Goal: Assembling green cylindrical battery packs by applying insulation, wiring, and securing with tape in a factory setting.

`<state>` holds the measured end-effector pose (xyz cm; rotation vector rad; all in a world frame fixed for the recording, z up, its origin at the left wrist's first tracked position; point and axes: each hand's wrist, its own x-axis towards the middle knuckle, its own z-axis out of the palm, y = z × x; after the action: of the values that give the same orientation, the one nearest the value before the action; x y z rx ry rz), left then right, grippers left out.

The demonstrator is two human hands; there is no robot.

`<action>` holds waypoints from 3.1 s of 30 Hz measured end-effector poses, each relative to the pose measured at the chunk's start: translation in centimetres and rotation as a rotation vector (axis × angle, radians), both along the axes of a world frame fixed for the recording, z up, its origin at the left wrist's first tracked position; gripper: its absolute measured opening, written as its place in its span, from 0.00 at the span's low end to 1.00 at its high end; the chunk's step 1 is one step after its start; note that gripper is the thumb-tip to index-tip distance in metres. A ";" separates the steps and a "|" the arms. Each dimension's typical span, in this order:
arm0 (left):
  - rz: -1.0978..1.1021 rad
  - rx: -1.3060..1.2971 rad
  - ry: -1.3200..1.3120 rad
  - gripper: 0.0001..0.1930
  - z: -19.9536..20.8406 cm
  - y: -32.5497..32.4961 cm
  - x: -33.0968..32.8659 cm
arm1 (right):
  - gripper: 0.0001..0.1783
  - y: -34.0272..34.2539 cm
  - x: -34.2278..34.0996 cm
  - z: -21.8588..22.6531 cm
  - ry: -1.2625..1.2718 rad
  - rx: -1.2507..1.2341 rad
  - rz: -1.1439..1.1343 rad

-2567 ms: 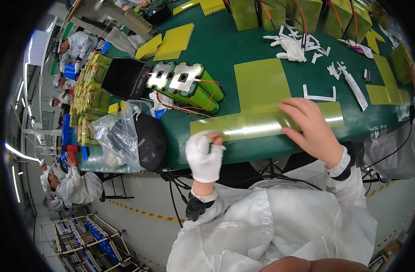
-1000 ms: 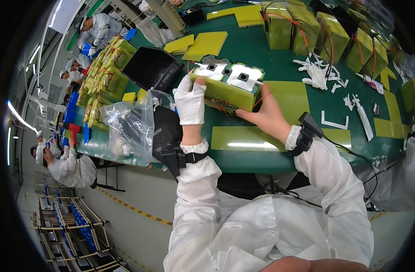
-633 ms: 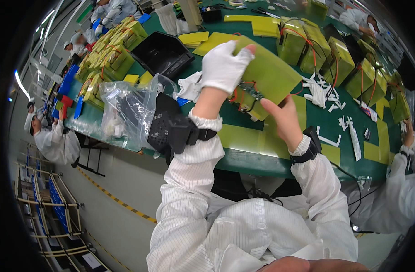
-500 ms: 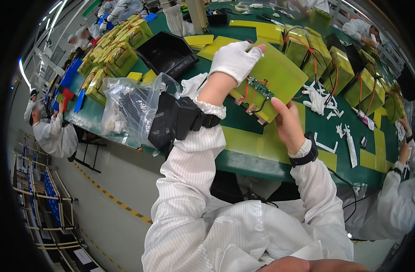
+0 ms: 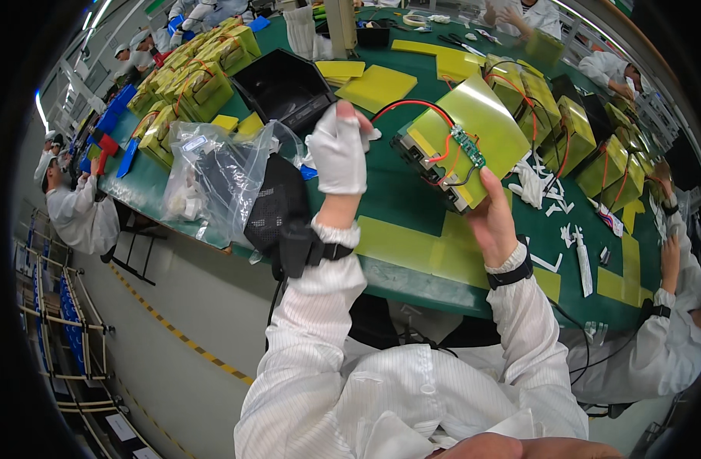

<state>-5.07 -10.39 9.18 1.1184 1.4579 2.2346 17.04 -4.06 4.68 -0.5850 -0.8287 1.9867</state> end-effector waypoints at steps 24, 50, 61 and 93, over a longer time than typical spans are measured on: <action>-0.476 -0.679 0.275 0.41 -2.3 3.3 1.5 | 0.27 1.6 1.4 0.4 -0.296 0.157 -0.020; -0.887 -0.412 0.253 0.39 -4.7 2.7 6.2 | 0.39 2.0 10.3 2.6 -0.607 0.502 0.090; -0.831 -0.603 0.280 0.35 -5.2 2.6 6.9 | 0.39 3.0 11.8 1.5 -0.603 0.465 0.185; -1.028 -0.559 0.120 0.34 -4.2 3.3 4.5 | 0.46 1.3 9.1 1.8 -0.673 0.749 -0.025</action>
<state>-0.59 -7.07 5.02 1.3557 1.0404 1.0043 26.11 -2.73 6.46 -0.7957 -1.8413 1.2801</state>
